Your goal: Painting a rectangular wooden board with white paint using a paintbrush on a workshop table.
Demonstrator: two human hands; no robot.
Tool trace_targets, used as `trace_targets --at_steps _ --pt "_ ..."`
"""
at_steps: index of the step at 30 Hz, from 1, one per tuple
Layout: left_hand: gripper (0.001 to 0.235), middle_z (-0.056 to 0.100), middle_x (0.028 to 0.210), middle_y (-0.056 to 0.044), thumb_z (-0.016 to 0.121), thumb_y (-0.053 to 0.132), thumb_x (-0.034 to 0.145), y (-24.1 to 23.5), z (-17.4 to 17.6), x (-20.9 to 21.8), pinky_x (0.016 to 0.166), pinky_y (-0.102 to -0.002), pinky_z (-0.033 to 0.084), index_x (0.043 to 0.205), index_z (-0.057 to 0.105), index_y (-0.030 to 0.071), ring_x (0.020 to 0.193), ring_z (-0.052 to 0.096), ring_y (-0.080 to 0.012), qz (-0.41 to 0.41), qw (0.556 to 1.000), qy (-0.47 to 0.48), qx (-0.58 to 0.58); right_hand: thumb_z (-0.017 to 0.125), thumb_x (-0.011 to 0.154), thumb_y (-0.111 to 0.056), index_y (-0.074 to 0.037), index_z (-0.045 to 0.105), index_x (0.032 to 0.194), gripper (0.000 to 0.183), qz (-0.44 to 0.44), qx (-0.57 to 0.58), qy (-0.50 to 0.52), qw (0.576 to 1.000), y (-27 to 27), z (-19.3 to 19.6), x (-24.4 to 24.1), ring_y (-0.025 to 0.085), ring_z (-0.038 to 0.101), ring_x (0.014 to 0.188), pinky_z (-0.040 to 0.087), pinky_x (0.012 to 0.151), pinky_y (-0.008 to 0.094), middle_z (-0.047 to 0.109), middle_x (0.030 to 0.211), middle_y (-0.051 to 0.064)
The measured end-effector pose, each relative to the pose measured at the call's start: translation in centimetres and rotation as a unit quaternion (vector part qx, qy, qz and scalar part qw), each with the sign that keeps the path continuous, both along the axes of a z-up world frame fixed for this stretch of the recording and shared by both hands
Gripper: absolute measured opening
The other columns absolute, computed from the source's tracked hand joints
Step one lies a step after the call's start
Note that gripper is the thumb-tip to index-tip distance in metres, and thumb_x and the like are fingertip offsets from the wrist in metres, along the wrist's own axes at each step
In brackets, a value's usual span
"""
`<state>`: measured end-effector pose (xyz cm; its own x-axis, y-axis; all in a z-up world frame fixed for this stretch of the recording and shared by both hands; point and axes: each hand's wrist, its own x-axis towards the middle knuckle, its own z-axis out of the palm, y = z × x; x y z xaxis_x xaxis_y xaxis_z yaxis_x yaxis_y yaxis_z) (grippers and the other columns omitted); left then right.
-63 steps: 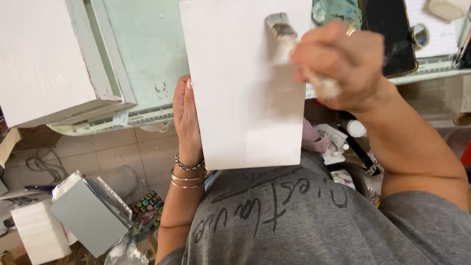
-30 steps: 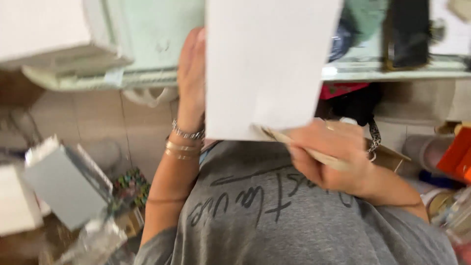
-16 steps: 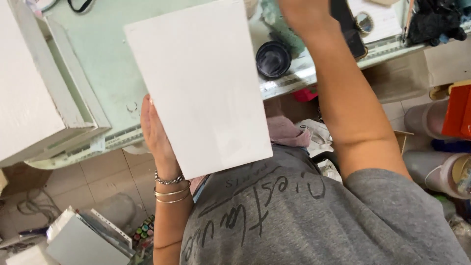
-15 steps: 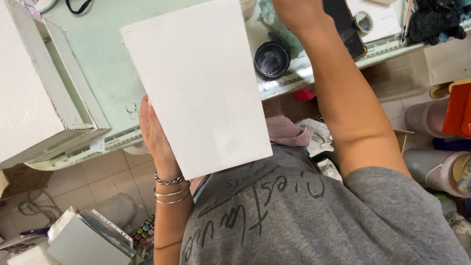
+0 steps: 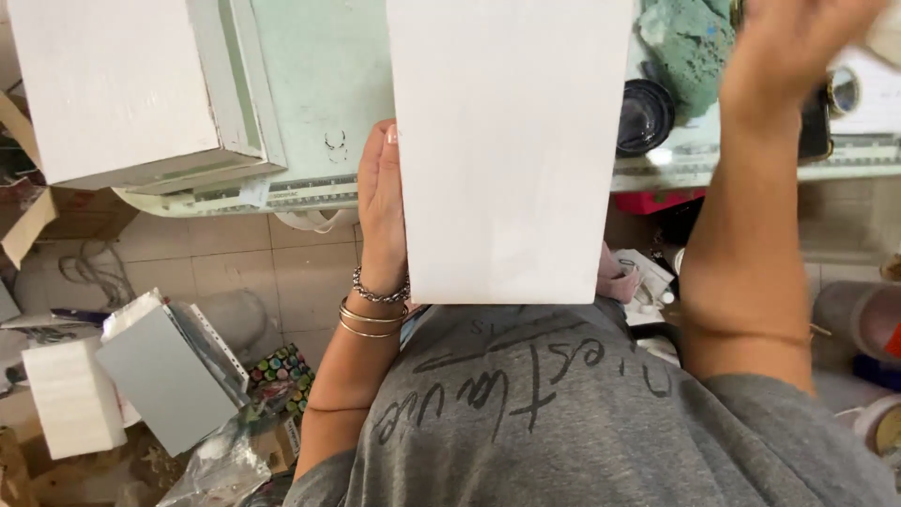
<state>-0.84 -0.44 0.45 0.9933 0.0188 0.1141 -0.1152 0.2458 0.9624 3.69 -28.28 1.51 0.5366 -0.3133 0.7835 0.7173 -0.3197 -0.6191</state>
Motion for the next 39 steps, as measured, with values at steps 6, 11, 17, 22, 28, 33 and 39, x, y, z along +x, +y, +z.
trace_targets --at_steps 6,11,17,22,28,33,39 --pt "0.025 0.034 0.060 0.010 0.038 0.031 0.094 -0.6 2.4 0.1 0.047 -0.018 0.026 0.076 0.043 0.015 0.052 0.029 -0.0011 0.000 0.997 0.064 -0.050 0.024 0.072 0.012 -0.026 0.022 0.036 0.052 0.277 -0.201 -0.303 0.890 1.6 3.3 -0.8 0.005 0.026 0.024 0.018 0.017 0.025 0.024 0.034 -0.007" --pt "0.025 0.033 0.061 0.010 0.038 0.034 0.094 -0.8 2.6 0.0 0.047 -0.019 0.025 0.085 0.048 0.013 0.053 0.027 -0.0014 0.027 0.994 0.109 -0.002 0.043 0.089 -0.015 -0.006 0.051 0.087 0.012 0.366 -0.438 -0.249 0.782 3.7 3.0 -5.6 0.013 0.051 0.057 0.047 0.047 0.023 0.055 0.075 0.007" --pt "0.026 0.030 0.061 0.009 0.036 0.033 0.094 -0.7 3.1 -0.2 0.048 -0.019 0.023 0.082 0.047 0.013 0.053 0.025 -0.0018 0.028 0.995 0.093 0.018 0.054 0.084 -0.001 -0.007 0.054 0.077 0.009 0.319 -0.309 -0.042 0.895 2.6 4.0 -5.2 0.012 0.065 0.061 0.052 0.046 0.023 0.064 0.071 0.002" --pt "0.026 0.036 0.062 0.009 0.034 0.032 0.097 -0.4 1.5 0.1 0.045 -0.018 0.025 0.088 0.047 0.012 0.052 0.030 -0.0017 -0.008 0.999 0.029 0.027 0.040 0.106 -0.005 0.011 0.043 0.100 0.017 0.166 -0.287 0.007 0.943 -0.7 3.0 -0.4 0.032 0.051 0.063 0.043 0.059 0.043 0.054 0.084 0.028" --pt "0.028 0.023 0.060 0.010 0.037 0.036 0.093 -0.9 3.2 -0.1 0.047 -0.020 0.019 0.075 0.040 0.015 0.052 0.020 -0.0024 0.027 0.994 0.091 0.048 0.056 0.093 -0.016 -0.006 0.060 0.085 0.014 0.125 -0.466 -0.186 0.856 1.3 4.4 -2.3 0.016 0.047 0.051 0.031 0.039 0.029 0.061 0.070 0.008" --pt "0.029 0.027 0.059 0.010 0.035 0.037 0.094 -0.7 2.7 0.0 0.045 -0.020 0.021 0.084 0.047 0.013 0.051 0.022 -0.0021 0.018 0.996 0.069 0.048 0.056 0.088 -0.028 -0.013 0.058 0.076 0.019 0.265 -0.451 -0.268 0.809 2.3 4.2 -7.8 0.004 0.052 0.047 0.048 0.041 0.020 0.059 0.062 0.000" --pt "0.029 0.021 0.061 0.009 0.031 0.035 0.094 -1.0 3.6 -0.1 0.048 -0.020 0.017 0.076 0.039 0.014 0.054 0.018 -0.0029 0.012 0.996 0.051 0.073 0.051 0.069 -0.016 -0.018 0.044 0.056 0.015 0.634 0.007 0.074 0.770 0.5 0.3 -7.7 0.007 0.045 0.046 0.045 0.044 0.023 0.044 0.052 -0.007"
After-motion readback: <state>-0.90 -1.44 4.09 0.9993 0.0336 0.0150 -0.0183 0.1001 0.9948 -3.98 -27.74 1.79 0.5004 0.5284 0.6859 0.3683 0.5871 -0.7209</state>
